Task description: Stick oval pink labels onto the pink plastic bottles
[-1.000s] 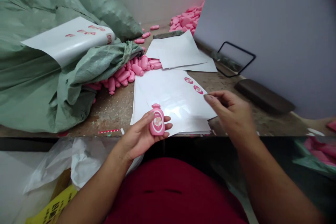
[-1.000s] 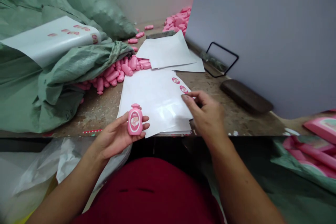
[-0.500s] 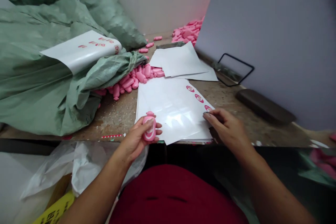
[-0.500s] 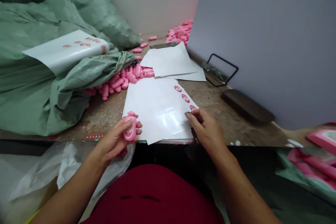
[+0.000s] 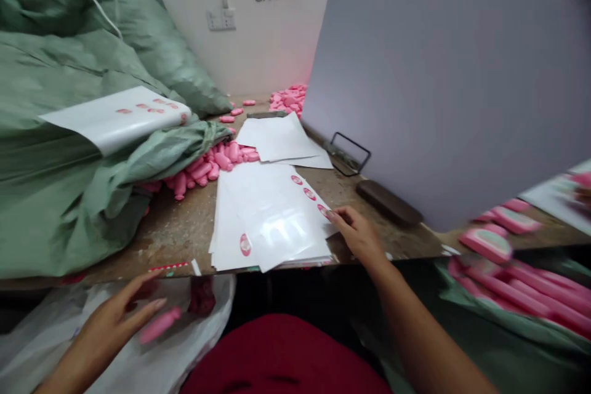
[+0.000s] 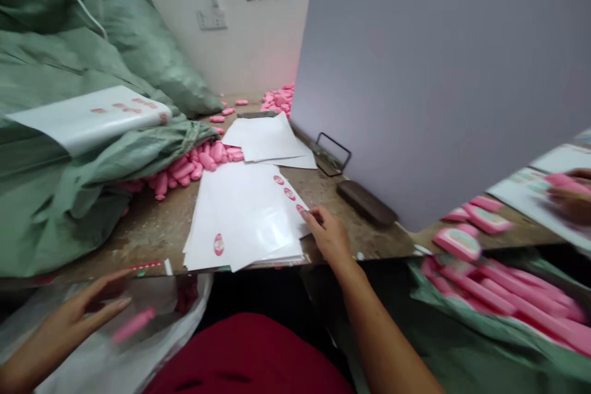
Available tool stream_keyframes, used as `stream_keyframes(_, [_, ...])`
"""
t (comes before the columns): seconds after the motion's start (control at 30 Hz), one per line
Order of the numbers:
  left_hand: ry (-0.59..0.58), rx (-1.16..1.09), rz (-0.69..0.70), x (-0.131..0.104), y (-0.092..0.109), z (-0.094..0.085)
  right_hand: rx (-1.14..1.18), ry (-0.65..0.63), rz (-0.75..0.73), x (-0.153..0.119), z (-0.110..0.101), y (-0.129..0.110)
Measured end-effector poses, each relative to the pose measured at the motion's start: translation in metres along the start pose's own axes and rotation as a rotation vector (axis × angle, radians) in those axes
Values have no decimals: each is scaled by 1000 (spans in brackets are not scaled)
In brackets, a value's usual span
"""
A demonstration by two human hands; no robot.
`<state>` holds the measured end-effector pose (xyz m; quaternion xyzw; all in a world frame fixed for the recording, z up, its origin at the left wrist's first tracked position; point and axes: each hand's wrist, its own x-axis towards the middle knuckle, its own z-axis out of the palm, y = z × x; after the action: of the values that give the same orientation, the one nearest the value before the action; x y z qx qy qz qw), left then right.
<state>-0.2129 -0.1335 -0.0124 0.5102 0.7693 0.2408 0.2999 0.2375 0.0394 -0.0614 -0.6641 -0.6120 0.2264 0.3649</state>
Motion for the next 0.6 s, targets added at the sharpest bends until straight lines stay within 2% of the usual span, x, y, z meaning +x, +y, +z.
stream_keyframes(0.1, [81, 68, 173, 21, 28, -1, 4, 7, 22, 0, -2, -1])
stream_keyframes(0.17, [160, 185, 281, 49, 51, 1, -16, 43, 53, 5, -7, 3])
stream_keyframes(0.27, [260, 275, 306, 107, 77, 6, -44, 42, 104, 16, -14, 6])
stream_keyframes(0.4, [348, 361, 266, 176, 95, 10, -36, -19, 92, 18, -18, -2])
stream_keyframes(0.47, [339, 384, 255, 193, 100, 11, -20, -43, 61, 12, -16, -9])
stream_keyframes(0.6, [310, 402, 268, 204, 101, 9, 16, -133, 23, -4, -5, -16])
